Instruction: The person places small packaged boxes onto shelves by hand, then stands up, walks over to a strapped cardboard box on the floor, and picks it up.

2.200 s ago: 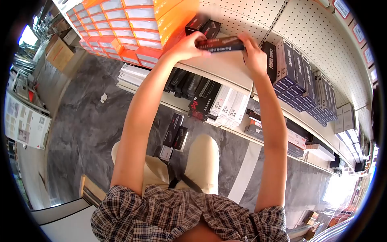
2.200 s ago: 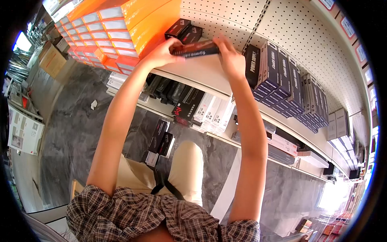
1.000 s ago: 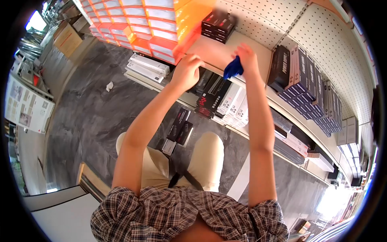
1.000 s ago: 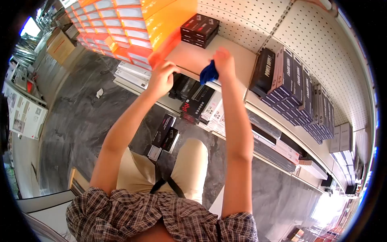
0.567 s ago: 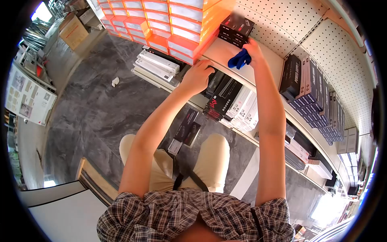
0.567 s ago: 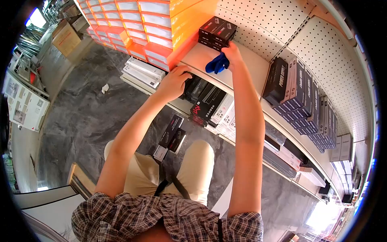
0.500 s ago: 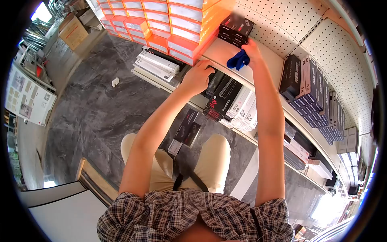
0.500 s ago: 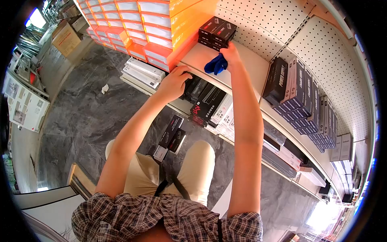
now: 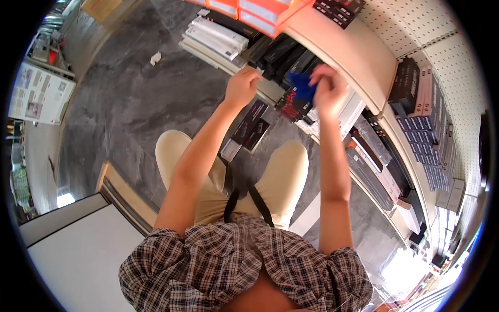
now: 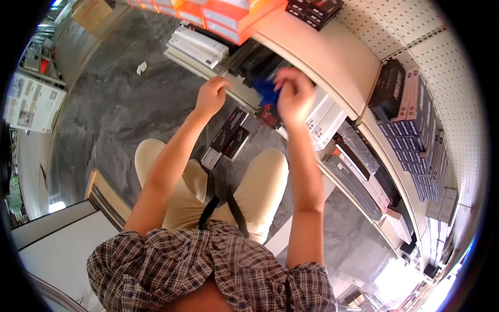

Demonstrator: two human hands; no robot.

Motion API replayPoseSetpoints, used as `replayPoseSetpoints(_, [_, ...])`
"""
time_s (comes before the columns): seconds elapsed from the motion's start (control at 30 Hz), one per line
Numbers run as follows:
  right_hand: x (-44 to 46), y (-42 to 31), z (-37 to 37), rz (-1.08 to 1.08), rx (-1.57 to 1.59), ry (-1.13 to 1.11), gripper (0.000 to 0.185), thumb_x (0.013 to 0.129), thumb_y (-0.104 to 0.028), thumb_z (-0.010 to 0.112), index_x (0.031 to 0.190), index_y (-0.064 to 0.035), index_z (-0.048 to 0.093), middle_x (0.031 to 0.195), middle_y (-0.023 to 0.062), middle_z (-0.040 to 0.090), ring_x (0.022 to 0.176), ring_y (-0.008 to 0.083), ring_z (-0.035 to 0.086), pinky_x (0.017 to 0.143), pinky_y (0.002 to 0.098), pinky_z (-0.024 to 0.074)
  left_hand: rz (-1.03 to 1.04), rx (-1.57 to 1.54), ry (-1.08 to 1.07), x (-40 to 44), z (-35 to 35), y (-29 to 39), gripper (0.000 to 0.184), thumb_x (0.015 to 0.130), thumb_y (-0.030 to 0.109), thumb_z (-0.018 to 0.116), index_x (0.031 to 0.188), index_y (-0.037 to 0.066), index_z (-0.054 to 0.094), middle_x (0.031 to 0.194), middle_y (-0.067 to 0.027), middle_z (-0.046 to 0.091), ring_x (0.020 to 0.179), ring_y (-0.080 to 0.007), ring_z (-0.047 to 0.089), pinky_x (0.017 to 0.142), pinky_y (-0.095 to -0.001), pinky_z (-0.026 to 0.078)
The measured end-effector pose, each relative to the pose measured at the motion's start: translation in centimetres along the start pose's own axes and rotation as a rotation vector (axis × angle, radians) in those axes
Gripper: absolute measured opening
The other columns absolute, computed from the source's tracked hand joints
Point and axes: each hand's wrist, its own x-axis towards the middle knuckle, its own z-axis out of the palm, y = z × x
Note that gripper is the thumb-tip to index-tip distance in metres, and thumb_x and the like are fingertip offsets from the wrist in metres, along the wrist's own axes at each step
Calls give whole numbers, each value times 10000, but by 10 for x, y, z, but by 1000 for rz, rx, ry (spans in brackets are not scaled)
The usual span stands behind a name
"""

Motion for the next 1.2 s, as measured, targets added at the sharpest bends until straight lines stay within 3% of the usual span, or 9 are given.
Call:
replayPoseSetpoints(0.13, [-121,68,34,480,-283,-377,289,709,72,450,923,-23,620,782,135,631,683,249,607,628,293,473,-328,295,37,-97,35,-88,217,742,-6,524,948,33,582,1053,-155,577,991,-335,541,858,-377,442])
replayPoseSetpoints(0.27, [-228,166,50,850,-685,-278,358,710,-3,518,1066,8,551,895,164,621,821,249,619,715,317,482,-712,-53,-157,-168,63,-118,450,771,195,625,1174,29,515,1179,-210,515,1156,-326,457,963,-383,374])
replayPoseSetpoints(0.3, [-247,177,54,857,-686,-280,358,710,-3,518,1066,8,551,895,164,621,821,249,619,715,317,482,-633,-25,-226,-175,64,-117,585,753,249,667,1262,58,452,1235,-208,479,1186,-335,433,979,-390,361])
replayPoseSetpoints(0.37, [-273,193,59,1590,91,-24,422,738,-87,588,1120,63,492,1019,202,596,910,271,606,764,346,479,-603,111,-355,-176,61,-92,655,744,278,684,1294,62,401,1264,-206,451,1180,-354,432,979,-410,360])
replayPoseSetpoints(0.53, [-301,195,74,1390,-453,-98,453,747,-211,707,1063,69,541,952,161,625,788,234,616,702,337,488,-768,201,-552,-178,70,-80,927,653,275,756,1390,139,210,1246,-209,455,1105,-392,488,896,-434,429])
replayPoseSetpoints(0.6, [-306,205,69,1572,-128,-145,421,743,-234,725,1024,42,578,895,133,641,761,220,616,689,330,490,-767,198,-557,-178,74,-88,942,660,265,752,1396,140,180,1239,-218,456,1089,-396,498,877,-435,441])
replayPoseSetpoints(0.8, [-334,215,78,1479,182,-86,430,728,-195,738,1066,7,565,928,116,633,763,213,619,679,329,499,-741,182,-614,-180,74,-106,974,678,272,745,1409,137,116,1213,-252,463,1062,-420,511,856,-451,449])
replayPoseSetpoints(1.13, [-349,217,71,1606,152,117,544,703,-143,750,1145,7,471,1006,150,599,808,246,631,665,375,540,-640,185,-601,-185,76,-114,987,681,317,745,1409,136,105,1195,-266,476,1035,-441,521,850,-462,449])
replayPoseSetpoints(1.2, [-352,231,68,1662,464,95,630,702,-153,757,1201,23,417,1003,167,594,805,257,632,666,374,538,-662,199,-618,-184,76,-110,991,680,322,745,1410,139,101,1198,-265,474,1037,-441,519,851,-461,449])
